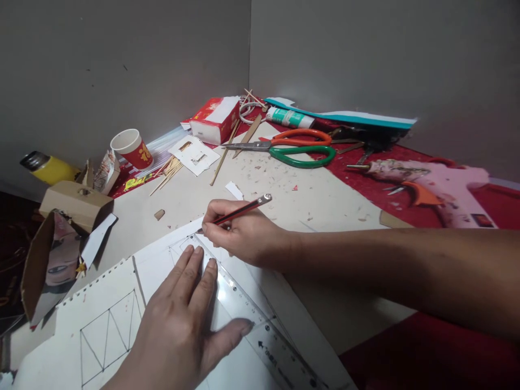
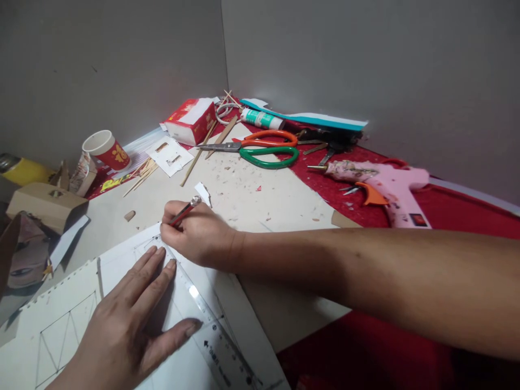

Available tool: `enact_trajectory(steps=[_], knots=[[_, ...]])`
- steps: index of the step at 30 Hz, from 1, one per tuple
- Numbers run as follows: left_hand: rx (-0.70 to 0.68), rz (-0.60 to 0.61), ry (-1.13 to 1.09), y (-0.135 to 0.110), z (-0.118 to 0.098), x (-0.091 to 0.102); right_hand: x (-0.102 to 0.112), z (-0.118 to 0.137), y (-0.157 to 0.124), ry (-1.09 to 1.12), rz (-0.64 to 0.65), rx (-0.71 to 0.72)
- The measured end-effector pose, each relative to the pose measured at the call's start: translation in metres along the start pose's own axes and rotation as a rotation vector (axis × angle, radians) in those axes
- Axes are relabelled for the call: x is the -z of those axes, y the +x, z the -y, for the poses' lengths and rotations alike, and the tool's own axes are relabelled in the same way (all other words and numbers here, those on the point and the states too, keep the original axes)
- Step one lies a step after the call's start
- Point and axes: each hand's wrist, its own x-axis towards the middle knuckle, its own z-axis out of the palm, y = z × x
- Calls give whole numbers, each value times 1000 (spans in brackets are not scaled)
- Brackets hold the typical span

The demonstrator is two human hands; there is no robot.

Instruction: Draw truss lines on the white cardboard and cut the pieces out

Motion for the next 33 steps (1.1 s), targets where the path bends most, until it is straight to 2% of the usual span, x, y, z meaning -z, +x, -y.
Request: enact_trajectory(steps=[17, 33], knots=[[-9, 18, -44, 0, 3, 1, 0, -3, 2, 52, -38, -47], [-18, 18, -27, 2, 3, 1, 2, -4, 3, -2, 17, -8]])
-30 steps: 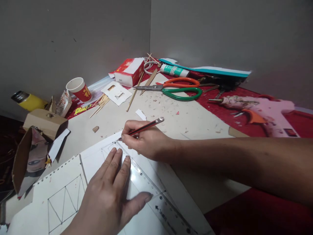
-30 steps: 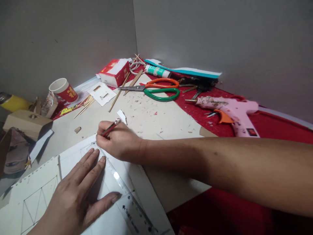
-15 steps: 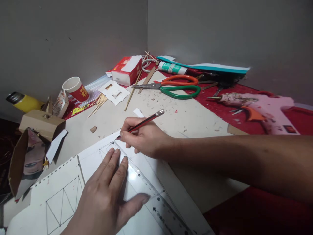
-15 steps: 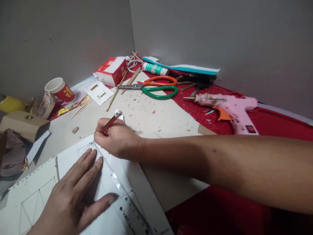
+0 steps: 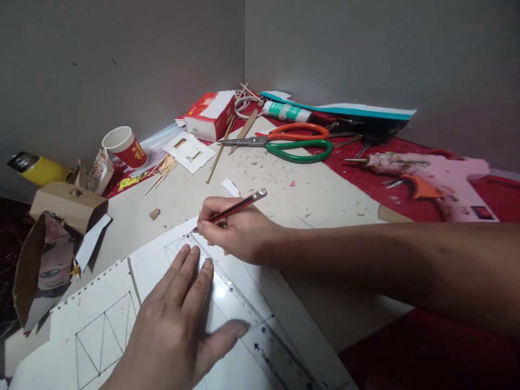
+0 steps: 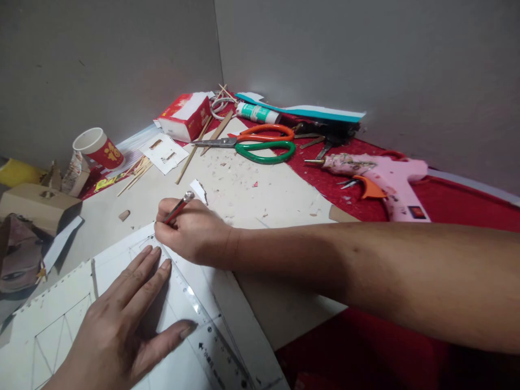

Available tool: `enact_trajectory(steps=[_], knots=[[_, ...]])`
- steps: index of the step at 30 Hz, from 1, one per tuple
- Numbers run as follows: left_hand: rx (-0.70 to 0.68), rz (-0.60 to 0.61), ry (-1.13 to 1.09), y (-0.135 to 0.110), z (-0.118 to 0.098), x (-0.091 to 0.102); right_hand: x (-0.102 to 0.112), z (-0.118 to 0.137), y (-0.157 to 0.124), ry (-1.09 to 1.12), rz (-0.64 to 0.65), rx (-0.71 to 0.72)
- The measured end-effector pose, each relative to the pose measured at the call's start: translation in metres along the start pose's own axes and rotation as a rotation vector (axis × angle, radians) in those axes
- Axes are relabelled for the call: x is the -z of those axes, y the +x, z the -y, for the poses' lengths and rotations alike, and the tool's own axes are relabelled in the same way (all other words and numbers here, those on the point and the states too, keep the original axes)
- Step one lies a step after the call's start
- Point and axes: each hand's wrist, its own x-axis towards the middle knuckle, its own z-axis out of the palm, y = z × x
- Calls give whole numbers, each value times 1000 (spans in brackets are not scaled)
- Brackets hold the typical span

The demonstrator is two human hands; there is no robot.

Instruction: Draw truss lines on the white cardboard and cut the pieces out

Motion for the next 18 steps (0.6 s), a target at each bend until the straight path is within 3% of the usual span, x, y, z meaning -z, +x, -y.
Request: enact_trajectory(steps=[18], knots=[[8, 1, -3, 0, -2, -1, 1, 4, -2, 45, 24, -10]])
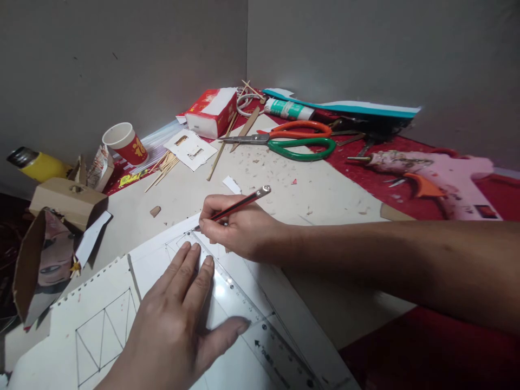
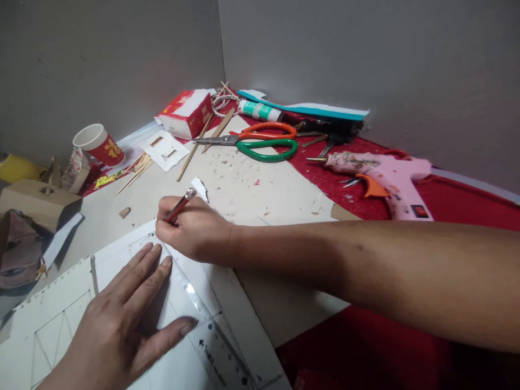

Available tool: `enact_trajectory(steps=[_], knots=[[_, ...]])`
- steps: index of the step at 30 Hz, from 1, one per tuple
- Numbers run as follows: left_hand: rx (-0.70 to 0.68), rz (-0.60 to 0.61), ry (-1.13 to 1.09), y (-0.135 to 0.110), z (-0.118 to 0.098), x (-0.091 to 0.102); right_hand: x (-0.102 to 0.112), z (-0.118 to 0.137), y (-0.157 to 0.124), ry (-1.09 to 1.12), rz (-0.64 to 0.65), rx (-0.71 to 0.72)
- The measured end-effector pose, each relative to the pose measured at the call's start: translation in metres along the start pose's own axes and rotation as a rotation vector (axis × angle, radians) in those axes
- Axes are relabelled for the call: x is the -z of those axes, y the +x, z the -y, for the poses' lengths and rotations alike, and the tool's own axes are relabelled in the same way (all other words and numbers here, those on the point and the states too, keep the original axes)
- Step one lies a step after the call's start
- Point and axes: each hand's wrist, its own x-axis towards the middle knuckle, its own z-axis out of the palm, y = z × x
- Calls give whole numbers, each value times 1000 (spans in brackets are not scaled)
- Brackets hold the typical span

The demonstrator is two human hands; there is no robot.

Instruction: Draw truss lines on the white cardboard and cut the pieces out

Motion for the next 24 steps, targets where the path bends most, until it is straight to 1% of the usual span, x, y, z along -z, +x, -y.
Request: enact_trajectory(steps=[12, 21, 24], knots=[[1, 3, 5, 0, 1, 1, 3, 1, 0, -38, 12, -11], [1, 8, -9, 0, 1, 2, 7, 4, 0, 2, 45, 14], [-3, 6, -10, 0, 1, 3, 7, 4, -1, 29, 54, -1]])
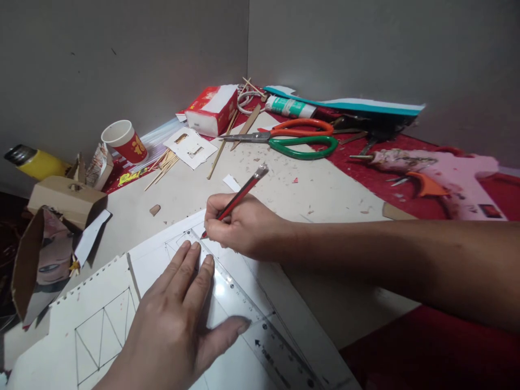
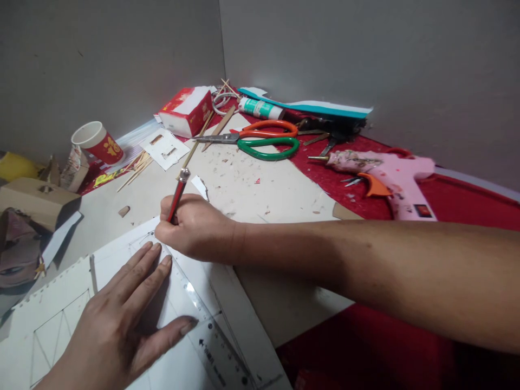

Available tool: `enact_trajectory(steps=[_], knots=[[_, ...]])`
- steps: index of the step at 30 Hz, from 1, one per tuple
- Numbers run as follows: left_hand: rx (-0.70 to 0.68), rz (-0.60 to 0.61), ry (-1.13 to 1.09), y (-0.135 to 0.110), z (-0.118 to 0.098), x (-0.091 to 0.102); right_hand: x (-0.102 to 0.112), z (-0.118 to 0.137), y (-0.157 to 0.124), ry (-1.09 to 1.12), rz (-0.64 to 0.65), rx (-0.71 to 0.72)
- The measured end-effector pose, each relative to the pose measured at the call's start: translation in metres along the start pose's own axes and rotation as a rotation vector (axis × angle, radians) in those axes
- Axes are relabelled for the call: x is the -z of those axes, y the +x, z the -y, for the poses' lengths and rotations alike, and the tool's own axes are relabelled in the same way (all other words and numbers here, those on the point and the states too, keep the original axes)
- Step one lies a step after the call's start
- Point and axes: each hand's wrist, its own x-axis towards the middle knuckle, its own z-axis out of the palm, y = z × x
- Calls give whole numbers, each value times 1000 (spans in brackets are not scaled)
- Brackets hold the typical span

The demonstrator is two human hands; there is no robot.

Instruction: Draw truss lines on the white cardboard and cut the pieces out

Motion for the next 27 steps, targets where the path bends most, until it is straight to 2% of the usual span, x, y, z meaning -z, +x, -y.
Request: enact_trajectory(steps=[21, 27], knots=[[-9, -3, 3, 2, 0, -1, 8, 5, -2, 5, 101, -30], [-6, 4, 8, 2, 1, -1, 11, 8, -3, -5, 144, -80]])
